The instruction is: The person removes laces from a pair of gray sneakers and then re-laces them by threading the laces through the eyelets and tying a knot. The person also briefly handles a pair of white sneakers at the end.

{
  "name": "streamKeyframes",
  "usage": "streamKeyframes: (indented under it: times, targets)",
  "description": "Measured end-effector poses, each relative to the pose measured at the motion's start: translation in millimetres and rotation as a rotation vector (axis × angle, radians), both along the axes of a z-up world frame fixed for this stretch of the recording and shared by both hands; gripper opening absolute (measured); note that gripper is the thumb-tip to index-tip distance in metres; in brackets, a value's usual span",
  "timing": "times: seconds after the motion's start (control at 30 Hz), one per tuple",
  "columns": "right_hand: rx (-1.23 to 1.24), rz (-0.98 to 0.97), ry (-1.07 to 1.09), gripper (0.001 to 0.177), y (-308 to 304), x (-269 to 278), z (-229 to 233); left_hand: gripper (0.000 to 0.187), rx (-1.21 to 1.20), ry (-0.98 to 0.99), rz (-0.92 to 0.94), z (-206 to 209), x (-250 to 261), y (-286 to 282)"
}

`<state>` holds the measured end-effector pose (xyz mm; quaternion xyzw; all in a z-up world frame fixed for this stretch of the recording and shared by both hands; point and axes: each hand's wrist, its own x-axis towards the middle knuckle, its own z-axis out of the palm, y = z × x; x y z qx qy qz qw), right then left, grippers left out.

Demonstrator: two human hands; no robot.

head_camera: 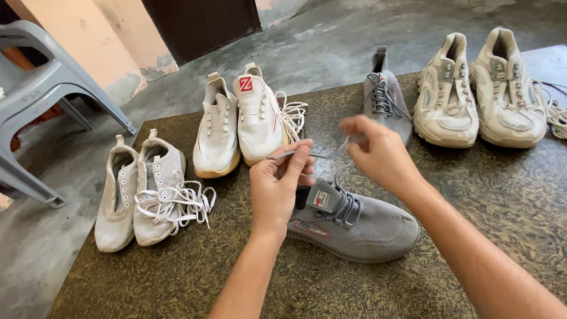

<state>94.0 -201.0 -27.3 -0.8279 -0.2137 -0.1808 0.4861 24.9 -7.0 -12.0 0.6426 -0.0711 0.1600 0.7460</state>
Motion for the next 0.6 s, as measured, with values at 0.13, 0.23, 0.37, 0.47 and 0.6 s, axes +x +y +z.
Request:
streamKeyframes:
  times: [0.13,0.23,0.37,0.47,0.6]
  targets:
    - [-0.492,-0.08,0.385,0.027,-8.9,0.3,-18.9,0.023,-0.043,-0.02,0.126,1.2,-5.7,-0.5]
    - [-0.412,0.03,0.437,0.03,-14.9,-3.4,-45.9,0.022,0.167,-0.078,0.194,-4.9,-9.9,-2.3]
    - [-0.227,0.065,0.419,0.032,-20.1,-9.1,-72.1,0.019,0.814,-0.077,0.096,-24.4,-21.1,-13.3]
    - [-0.158,0.026,0.441,0.032,-17.8,-12.6,-82.9,0.016,1.091,-0.192,0.141,-38.5,-24.9,-25.2]
    - [-0.08,0.019,0.409,0.032,-17.8,-14.2,-90.9,0.019,1.315,-0.318,0.26,-50.2,-19.1,-31.7]
